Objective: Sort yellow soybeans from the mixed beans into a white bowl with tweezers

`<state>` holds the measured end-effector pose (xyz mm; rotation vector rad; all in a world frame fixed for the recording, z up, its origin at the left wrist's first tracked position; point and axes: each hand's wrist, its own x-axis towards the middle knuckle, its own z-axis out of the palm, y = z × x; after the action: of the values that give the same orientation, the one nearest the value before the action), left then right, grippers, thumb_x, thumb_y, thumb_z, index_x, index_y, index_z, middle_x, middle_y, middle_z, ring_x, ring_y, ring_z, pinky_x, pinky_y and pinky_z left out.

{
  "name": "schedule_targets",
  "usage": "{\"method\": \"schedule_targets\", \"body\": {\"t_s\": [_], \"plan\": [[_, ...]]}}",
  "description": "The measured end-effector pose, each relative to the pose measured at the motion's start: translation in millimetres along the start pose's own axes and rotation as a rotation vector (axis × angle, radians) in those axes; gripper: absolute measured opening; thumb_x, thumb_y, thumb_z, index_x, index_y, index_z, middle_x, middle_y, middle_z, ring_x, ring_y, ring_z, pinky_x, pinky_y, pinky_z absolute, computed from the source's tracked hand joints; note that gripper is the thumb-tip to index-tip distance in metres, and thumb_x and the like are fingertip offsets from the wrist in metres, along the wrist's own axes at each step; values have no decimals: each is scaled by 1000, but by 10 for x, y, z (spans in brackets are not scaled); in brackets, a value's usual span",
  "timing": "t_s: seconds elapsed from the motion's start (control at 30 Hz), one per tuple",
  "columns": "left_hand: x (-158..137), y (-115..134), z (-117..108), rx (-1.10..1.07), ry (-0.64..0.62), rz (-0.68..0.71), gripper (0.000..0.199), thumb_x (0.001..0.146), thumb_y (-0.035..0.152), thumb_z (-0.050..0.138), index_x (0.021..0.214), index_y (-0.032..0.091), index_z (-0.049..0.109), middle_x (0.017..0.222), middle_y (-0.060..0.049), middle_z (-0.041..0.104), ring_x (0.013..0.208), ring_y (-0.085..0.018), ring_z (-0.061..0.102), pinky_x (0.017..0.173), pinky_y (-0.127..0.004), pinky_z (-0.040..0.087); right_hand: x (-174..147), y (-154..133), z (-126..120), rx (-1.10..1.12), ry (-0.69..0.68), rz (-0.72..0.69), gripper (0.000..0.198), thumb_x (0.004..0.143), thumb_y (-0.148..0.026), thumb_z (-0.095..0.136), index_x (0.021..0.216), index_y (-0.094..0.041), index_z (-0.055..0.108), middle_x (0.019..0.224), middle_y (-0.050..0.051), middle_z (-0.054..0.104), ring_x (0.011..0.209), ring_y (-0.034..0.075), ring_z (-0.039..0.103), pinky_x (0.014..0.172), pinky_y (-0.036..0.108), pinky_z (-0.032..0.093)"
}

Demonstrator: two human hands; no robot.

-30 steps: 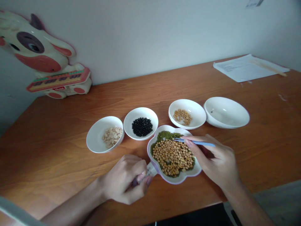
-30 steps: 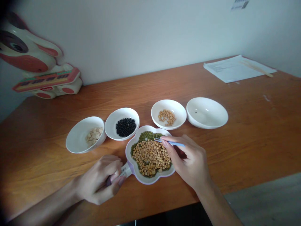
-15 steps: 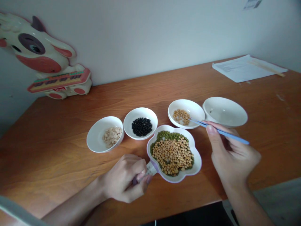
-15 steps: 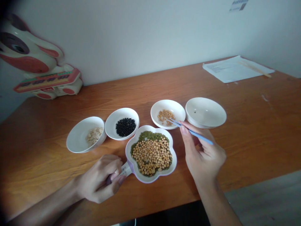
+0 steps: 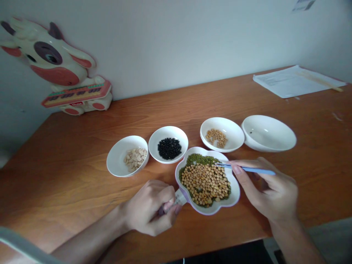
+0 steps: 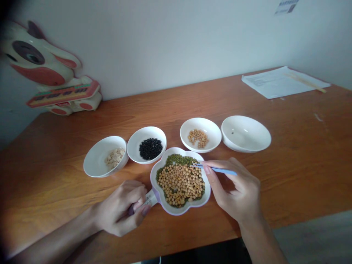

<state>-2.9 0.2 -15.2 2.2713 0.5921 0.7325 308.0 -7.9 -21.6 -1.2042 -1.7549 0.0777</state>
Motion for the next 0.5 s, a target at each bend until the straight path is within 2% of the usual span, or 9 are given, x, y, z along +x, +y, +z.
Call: {"method": "schedule_targets", "body": {"t_s": [0.13,0.5], "plan": [[0,0,3,5,6,4,27,90,9,54,78,25,35,59,7,47,50,-12,39,51,-31,30,10,17,-11,11,-21,-41,22,89,-14,75,105,-29,78,93,0,83,75,19,74,66,34,58],[0,2,1,4,2,2,27,91,10,54,79,25,34,58,7,47,49,-12,39,51,-30,30,31,-6,-2,8,-59,-42,22,91,-14,74,107,-29,77,95,-1,83,74,18,75,66,33,59]]}}
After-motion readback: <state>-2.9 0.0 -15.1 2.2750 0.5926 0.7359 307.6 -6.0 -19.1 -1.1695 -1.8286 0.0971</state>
